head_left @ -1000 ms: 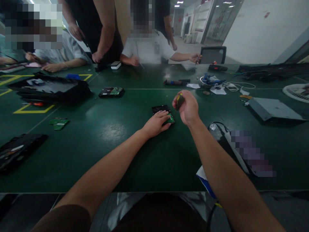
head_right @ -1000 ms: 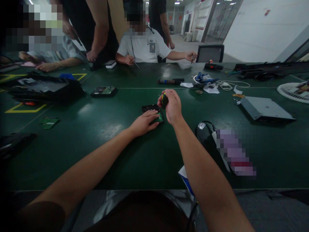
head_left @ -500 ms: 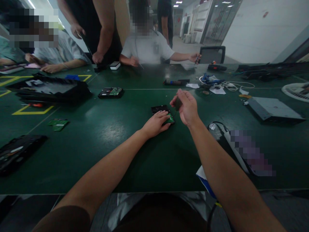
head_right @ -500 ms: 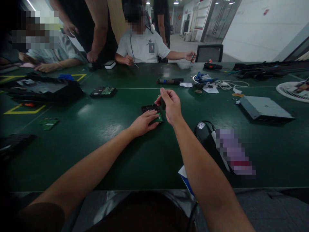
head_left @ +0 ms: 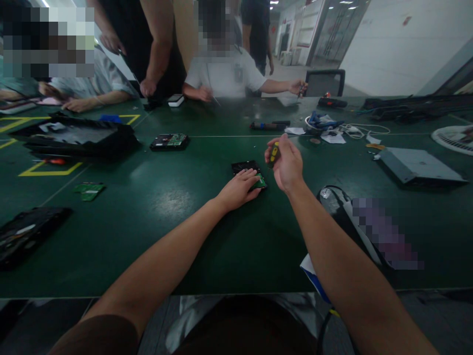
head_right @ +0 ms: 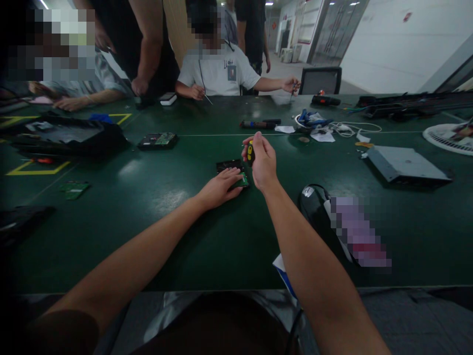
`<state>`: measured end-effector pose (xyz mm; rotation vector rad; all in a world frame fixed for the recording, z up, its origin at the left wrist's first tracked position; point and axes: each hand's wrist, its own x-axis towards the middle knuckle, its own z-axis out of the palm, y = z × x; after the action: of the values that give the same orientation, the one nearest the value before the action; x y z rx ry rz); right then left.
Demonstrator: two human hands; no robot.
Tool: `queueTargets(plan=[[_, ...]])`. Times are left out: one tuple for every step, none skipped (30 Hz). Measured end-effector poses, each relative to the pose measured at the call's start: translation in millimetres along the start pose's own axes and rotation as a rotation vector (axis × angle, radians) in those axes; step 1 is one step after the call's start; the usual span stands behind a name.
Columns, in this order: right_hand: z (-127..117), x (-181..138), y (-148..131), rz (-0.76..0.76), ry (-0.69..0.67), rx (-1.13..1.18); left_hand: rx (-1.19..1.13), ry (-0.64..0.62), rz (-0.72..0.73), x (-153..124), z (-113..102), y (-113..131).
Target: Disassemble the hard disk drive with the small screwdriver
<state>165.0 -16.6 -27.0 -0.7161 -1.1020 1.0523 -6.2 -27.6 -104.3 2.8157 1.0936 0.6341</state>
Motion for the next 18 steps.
queueTargets(plan=[[0.3,-0.3,-0.3,0.004,0.003,-0.005,-0.001,-0.001,-0.002,0.0,-0.2,0.1],[0.6,-0.6,-0.6,0.006,0.005,-0.006,-0.001,-0.001,-0.002,-0.1,-0.3,0.2],[0.9,-0.9,-0.7,0.004,0.005,-0.003,-0.002,0.001,-0.001,-0.2,-0.4,0.3],[1.2,-1.1,-0.8,0.0,0.003,0.004,-0.003,0.004,0.0,-0.2,-0.4,0.5],[1.3,-1.2,-0.9,-0.006,-0.002,0.011,-0.004,0.007,0.0,-0.2,-0.4,0.6],[1.3,-1.2,-0.9,-0.01,-0.007,0.015,-0.005,0.01,-0.001,-0.2,-0.3,0.7],[1.2,-1.2,-0.9,-0.013,-0.011,0.016,-0.006,0.011,-0.002,-0.2,-0.1,0.7],[1.1,-1.1,-0.9,-0.013,-0.013,0.013,-0.007,0.013,-0.003,-0.2,0.1,0.6],[0.8,-1.0,-0.9,-0.012,-0.013,0.008,-0.006,0.013,-0.004,-0.1,0.4,0.4],[0.4,-0.9,-1.0,-0.01,-0.013,0.003,-0.006,0.014,-0.004,-0.1,0.7,0.2],[0.0,-0.7,-0.9,-0.009,-0.014,-0.001,-0.005,0.015,-0.003,0.0,1.0,0.0],[-0.4,-0.6,-0.8,-0.01,-0.017,-0.002,-0.004,0.017,-0.002,0.0,1.3,-0.3],[-0.8,-0.4,-0.6,-0.013,-0.02,-0.002,-0.003,0.017,-0.001,0.0,1.6,-0.5],[-1.2,-0.3,-0.3,-0.018,-0.025,-0.001,-0.002,0.017,0.001,0.1,1.8,-0.6],[-1.5,-0.2,0.0,-0.025,-0.031,0.0,0.0,0.018,0.002,0.1,1.9,-0.6],[-1.8,-0.2,0.3,-0.033,-0.036,-0.001,0.002,0.02,0.004,0.1,1.9,-0.6],[-1.9,-0.2,0.6,-0.042,-0.041,-0.003,0.004,0.019,0.006,0.2,1.9,-0.4],[-2.0,-0.2,0.9,-0.05,-0.044,-0.008,0.005,0.02,0.005,0.3,1.8,-0.2]])
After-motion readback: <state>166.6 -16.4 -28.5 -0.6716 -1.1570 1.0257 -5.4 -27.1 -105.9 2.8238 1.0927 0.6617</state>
